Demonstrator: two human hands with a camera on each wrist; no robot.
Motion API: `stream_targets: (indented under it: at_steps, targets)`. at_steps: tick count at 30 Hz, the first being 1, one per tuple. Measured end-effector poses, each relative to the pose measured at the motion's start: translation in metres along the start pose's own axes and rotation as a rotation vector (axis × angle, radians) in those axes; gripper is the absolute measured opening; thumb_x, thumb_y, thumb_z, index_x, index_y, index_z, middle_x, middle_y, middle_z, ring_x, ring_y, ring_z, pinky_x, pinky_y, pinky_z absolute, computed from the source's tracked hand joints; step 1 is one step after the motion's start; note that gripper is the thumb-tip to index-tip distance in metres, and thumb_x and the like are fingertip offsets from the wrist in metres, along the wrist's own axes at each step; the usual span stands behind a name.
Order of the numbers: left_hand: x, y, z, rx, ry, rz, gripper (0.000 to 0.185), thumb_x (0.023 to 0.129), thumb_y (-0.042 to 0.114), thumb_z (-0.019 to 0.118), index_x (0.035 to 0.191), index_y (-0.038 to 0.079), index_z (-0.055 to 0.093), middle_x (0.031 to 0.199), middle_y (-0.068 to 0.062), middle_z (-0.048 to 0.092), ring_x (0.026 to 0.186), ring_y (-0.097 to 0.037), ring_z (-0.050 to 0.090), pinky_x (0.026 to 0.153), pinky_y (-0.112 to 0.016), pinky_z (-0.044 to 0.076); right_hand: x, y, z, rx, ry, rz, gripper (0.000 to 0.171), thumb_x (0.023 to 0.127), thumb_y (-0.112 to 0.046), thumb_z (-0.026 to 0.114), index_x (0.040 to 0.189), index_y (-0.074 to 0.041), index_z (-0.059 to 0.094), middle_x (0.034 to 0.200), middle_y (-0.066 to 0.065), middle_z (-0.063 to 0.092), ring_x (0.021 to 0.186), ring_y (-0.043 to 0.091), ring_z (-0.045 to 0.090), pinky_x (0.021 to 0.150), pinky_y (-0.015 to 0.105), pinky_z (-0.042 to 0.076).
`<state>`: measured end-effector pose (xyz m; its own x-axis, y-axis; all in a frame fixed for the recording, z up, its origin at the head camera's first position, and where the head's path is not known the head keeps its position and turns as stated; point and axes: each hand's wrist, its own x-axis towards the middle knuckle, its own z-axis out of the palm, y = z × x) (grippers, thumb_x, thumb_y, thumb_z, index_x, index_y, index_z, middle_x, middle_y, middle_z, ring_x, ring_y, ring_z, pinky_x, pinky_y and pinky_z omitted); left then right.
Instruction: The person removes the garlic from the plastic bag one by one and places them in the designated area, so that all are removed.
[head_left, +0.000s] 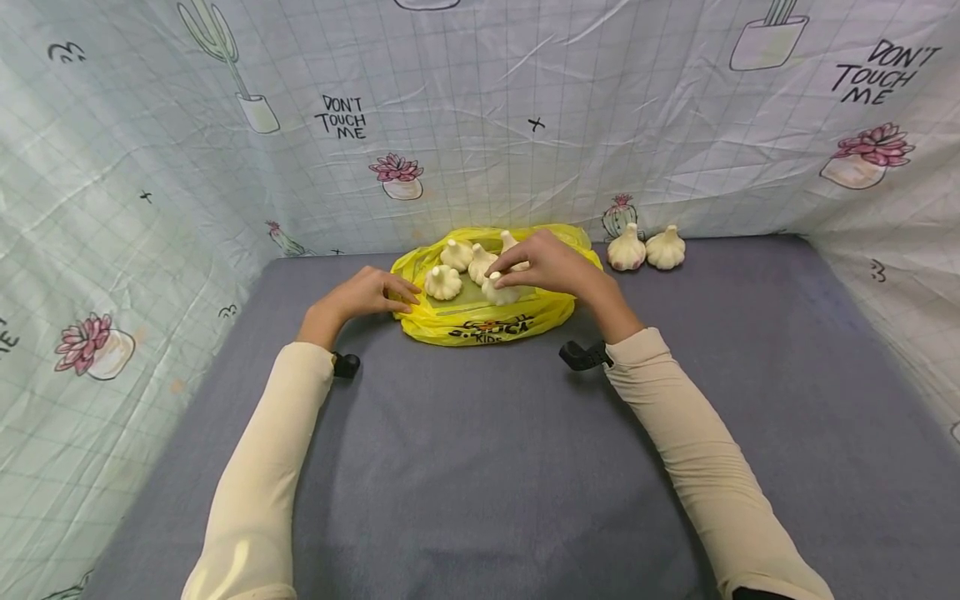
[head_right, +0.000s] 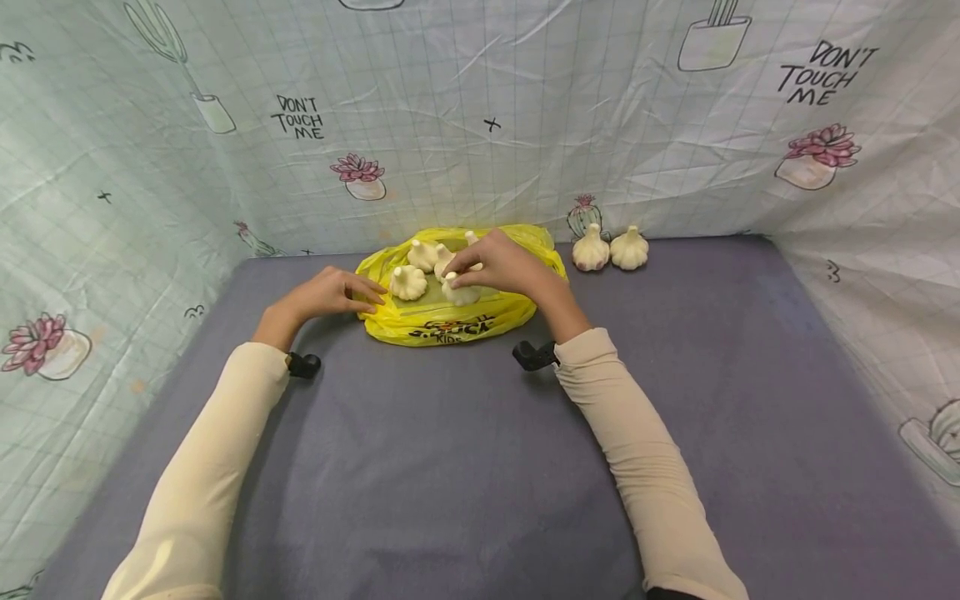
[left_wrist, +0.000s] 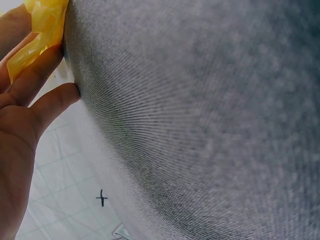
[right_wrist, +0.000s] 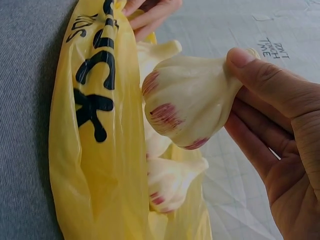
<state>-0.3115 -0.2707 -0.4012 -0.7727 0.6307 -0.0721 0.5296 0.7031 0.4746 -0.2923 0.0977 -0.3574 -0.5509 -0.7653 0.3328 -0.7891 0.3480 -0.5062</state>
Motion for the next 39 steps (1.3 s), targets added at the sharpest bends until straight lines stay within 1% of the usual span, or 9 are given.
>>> stream_targets:
  at_steps: [7,12,18,22,27,30,34,39]
  targets:
    - [0.001,0.0,-0.001,-0.011,0.004,-0.017,0.021,0.091,0.023,0.079,0.11,0.017,0.082,0.128,-0.005,0.071,0.124,-0.028,0.062,0.097,-0.046,0.051,-0.008,0.003,-0.004,-0.022,-0.002,0.015,0.024,0.093,-0.023,0.076,0.114,-0.012,0.08,0.104,0.002,0.078,0.08,0.018,0.071,0.063,0.03,0.044]
    - [0.001,0.001,-0.001,-0.006,0.002,-0.014,0.021,0.091,0.023,0.079,0.11,0.016,0.082,0.128,-0.006,0.071,0.124,-0.029,0.063,0.096,-0.046,0.051,-0.014,0.005,-0.006,-0.032,0.003,0.019,0.024,0.093,-0.021,0.076,0.115,-0.011,0.079,0.104,0.002,0.078,0.08,0.019,0.071,0.063,0.03,0.043]
    - [0.002,0.0,0.0,-0.012,0.013,-0.025,0.02,0.09,0.021,0.08,0.109,0.017,0.082,0.127,-0.004,0.071,0.124,-0.027,0.063,0.097,-0.046,0.051,-0.02,0.007,-0.007,-0.051,0.013,0.015,0.024,0.092,-0.021,0.077,0.113,-0.011,0.08,0.102,0.001,0.079,0.069,0.014,0.066,0.06,0.029,0.04]
    - [0.002,0.0,0.0,-0.008,0.016,-0.024,0.021,0.089,0.022,0.08,0.109,0.017,0.082,0.127,-0.005,0.071,0.124,-0.028,0.063,0.099,-0.047,0.05,-0.022,0.007,-0.008,-0.044,0.008,0.026,0.024,0.092,-0.023,0.077,0.113,-0.011,0.08,0.103,0.0,0.078,0.071,0.011,0.066,0.06,0.028,0.041]
    - [0.001,0.001,-0.001,-0.002,0.006,-0.011,0.022,0.091,0.023,0.079,0.111,0.015,0.082,0.128,-0.007,0.071,0.125,-0.031,0.062,0.099,-0.049,0.049,-0.024,0.009,-0.009,-0.044,0.01,0.019,0.023,0.093,-0.022,0.076,0.113,-0.011,0.08,0.103,0.002,0.078,0.069,0.015,0.067,0.059,0.029,0.041]
    - [0.001,0.001,-0.001,-0.003,0.002,-0.014,0.022,0.091,0.023,0.078,0.111,0.014,0.081,0.129,-0.008,0.07,0.125,-0.031,0.062,0.099,-0.049,0.05,-0.024,0.009,-0.011,-0.056,0.012,0.005,0.023,0.093,-0.022,0.076,0.113,-0.011,0.08,0.102,0.002,0.079,0.07,0.013,0.067,0.06,0.029,0.041]
    - [0.0,0.003,-0.002,-0.005,0.007,-0.019,0.022,0.091,0.022,0.079,0.111,0.015,0.082,0.128,-0.007,0.071,0.125,-0.031,0.062,0.1,-0.049,0.049,-0.027,0.007,-0.015,-0.087,0.009,0.004,0.023,0.092,-0.022,0.076,0.113,-0.011,0.08,0.103,0.001,0.078,0.067,0.01,0.064,0.062,0.029,0.043]
    - [-0.001,0.004,-0.002,-0.007,0.004,-0.019,0.022,0.091,0.024,0.079,0.111,0.015,0.082,0.128,-0.006,0.071,0.125,-0.03,0.062,0.1,-0.048,0.049,-0.032,0.007,-0.018,-0.089,-0.002,0.019,0.023,0.092,-0.021,0.077,0.112,-0.01,0.08,0.101,0.003,0.079,0.076,0.016,0.071,0.064,0.031,0.047]
